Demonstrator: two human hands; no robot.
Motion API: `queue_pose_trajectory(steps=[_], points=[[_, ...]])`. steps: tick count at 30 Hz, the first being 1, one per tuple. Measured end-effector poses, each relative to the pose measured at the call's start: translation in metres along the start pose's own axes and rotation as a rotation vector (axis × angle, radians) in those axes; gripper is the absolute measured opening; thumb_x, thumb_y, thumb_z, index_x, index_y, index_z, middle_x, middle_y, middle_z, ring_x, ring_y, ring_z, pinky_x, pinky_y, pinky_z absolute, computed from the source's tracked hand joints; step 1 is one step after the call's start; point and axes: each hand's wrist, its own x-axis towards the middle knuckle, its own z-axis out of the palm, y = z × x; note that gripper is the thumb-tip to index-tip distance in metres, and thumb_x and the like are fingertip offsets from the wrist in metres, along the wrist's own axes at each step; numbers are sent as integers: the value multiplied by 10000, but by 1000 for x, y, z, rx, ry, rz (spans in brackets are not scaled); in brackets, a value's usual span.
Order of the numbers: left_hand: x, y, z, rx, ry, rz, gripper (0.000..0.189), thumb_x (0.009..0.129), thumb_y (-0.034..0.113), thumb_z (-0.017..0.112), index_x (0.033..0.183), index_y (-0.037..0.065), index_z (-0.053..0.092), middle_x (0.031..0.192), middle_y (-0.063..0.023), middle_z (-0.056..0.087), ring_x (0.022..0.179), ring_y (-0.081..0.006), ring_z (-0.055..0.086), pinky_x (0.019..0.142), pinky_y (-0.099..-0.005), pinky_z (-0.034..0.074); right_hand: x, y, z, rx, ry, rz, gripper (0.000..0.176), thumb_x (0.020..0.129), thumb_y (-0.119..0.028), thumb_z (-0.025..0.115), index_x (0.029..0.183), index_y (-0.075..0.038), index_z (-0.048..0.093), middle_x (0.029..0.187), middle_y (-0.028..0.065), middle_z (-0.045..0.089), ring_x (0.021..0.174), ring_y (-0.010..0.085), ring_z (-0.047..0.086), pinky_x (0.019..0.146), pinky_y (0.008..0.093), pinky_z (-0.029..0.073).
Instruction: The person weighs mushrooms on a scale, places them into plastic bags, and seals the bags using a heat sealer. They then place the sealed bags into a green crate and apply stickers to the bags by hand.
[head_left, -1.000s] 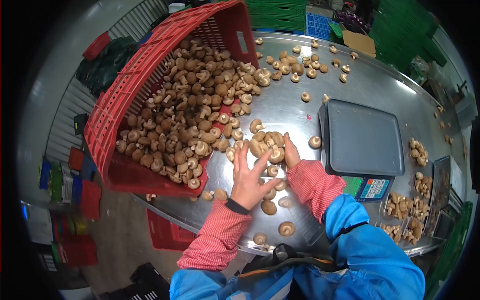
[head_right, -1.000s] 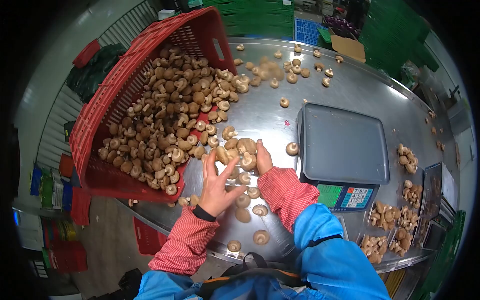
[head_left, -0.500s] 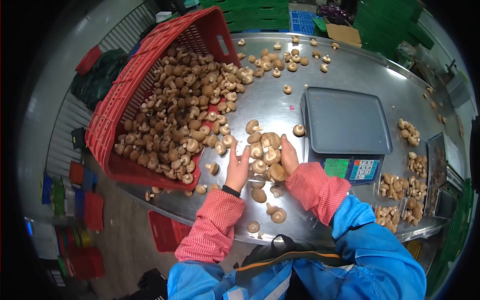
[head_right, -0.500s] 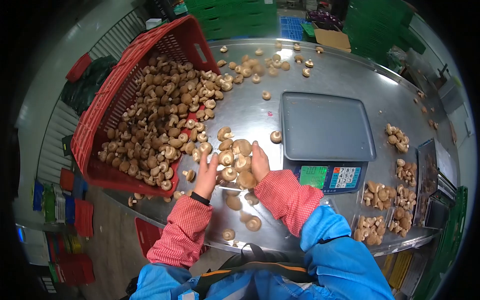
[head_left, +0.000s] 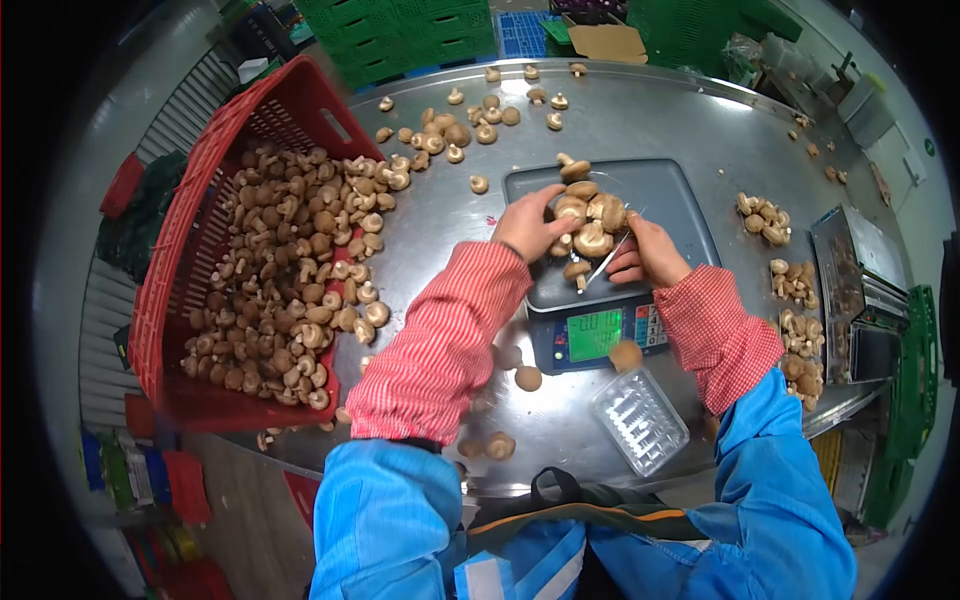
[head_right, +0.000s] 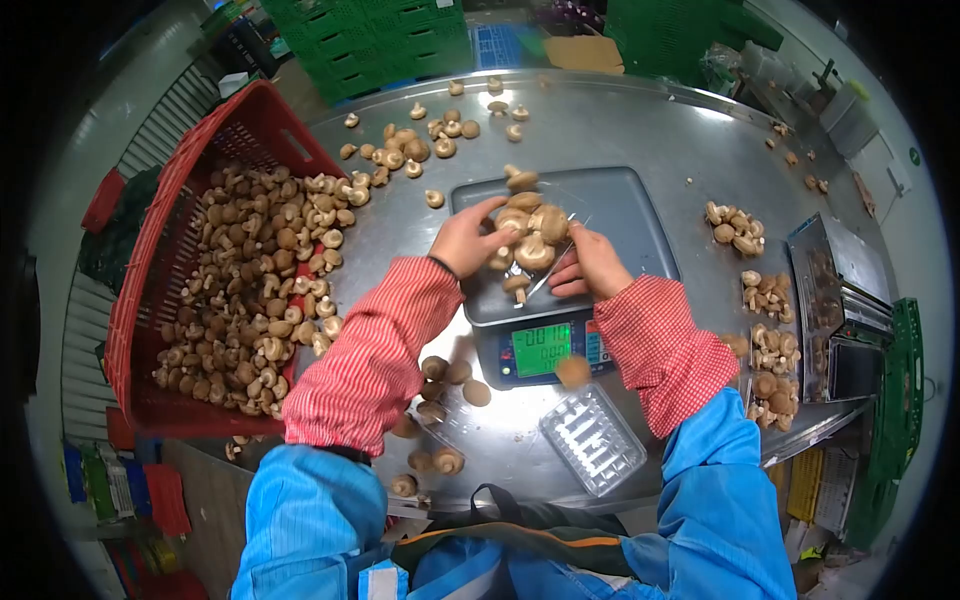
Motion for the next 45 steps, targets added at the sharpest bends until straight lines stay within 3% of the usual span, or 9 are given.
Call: queue_pose_trajectory(steps=[5, 9, 11, 17, 21, 29, 35, 40, 45], points=[[21, 3, 17, 215, 28, 29, 507, 798, 397, 715, 1223, 132, 633, 1070, -193, 588, 1008, -331, 597, 886, -409, 485, 2, 14, -32, -383, -9, -7, 470, 1007, -406, 406, 876, 13, 573, 619, 79, 580, 554, 146, 618, 399, 266, 479], [-37, -1, -6, -97, 439, 198, 218, 835, 145, 680, 1011, 18, 651, 866, -122, 617, 812, -259, 614, 732, -349, 483, -63, 29, -15, -1156, 181, -776, 317, 918, -286, 576, 790, 3, 597, 618, 119, 610, 561, 251, 629, 508, 379, 503], [-94, -27, -3, 71, 506, 126, 82, 829, 88, 657, 838, 15, 623, 786, -120, 586, 716, -277, 581, 653, -366, 460, -88, 57, -14, -1118, 44, -756, 222, 864, -246, 634, 791, -39, 605, 714, 127, 633, 612, 312, 630, 561, 402, 511], [-222, -11, 27, 346, 32, 110, 249, 749, 204, 708, 956, 83, 641, 1031, -128, 559, 949, -310, 530, 782, -437, 422, -93, 61, -17, -960, 320, -873, 148, 846, -214, 650, 892, -74, 637, 848, 119, 645, 710, 324, 644, 604, 389, 515], [-235, -28, 45, 612, -150, 13, 424, 662, 256, 790, 1046, 131, 663, 1141, -164, 522, 1058, -342, 512, 831, -452, 415, -45, -14, -33, -1010, 571, -800, 306, 842, -232, 662, 1106, -95, 586, 996, 142, 637, 899, 328, 643, 721, 400, 519], [-231, -41, 53, 433, 12, 28, 234, 751, 142, 713, 981, 152, 673, 1043, -152, 536, 860, -325, 582, 676, -425, 469, 76, -56, -60, -1081, 326, -446, 514, 935, -419, 539, 1360, -144, 450, 1191, 220, 568, 1121, 373, 567, 949, 402, 464], [-193, 20, 8, 236, 393, 133, 324, 742, -72, 647, 1014, 101, 672, 1018, -170, 531, 898, -319, 567, 758, -383, 478, 27, -41, -66, -1008, 462, -596, 434, 893, -376, 587, 1251, -134, 544, 1116, 187, 630, 991, 322, 623, 827, 409, 493], [-61, 68, 15, 283, 365, 490, 212, 811, -48, 603, 992, 60, 628, 1043, -175, 555, 927, -337, 562, 790, -395, 472, -30, -1, -125, -996, 399, -461, 298, 877, -346, 601, 1004, -86, 674, 904, 161, 680, 845, 311, 657, 724, 426, 499], [-16, 55, 43, 391, 106, 447, 192, 778, 23, 610, 934, 93, 696, 1162, -192, 570, 1021, -358, 567, 887, -416, 454, -76, 24, -202, -1099, 558, -276, 292, 870, -332, 600, 942, -64, 691, 848, 168, 683, 800, 341, 655, 715, 434, 502]])
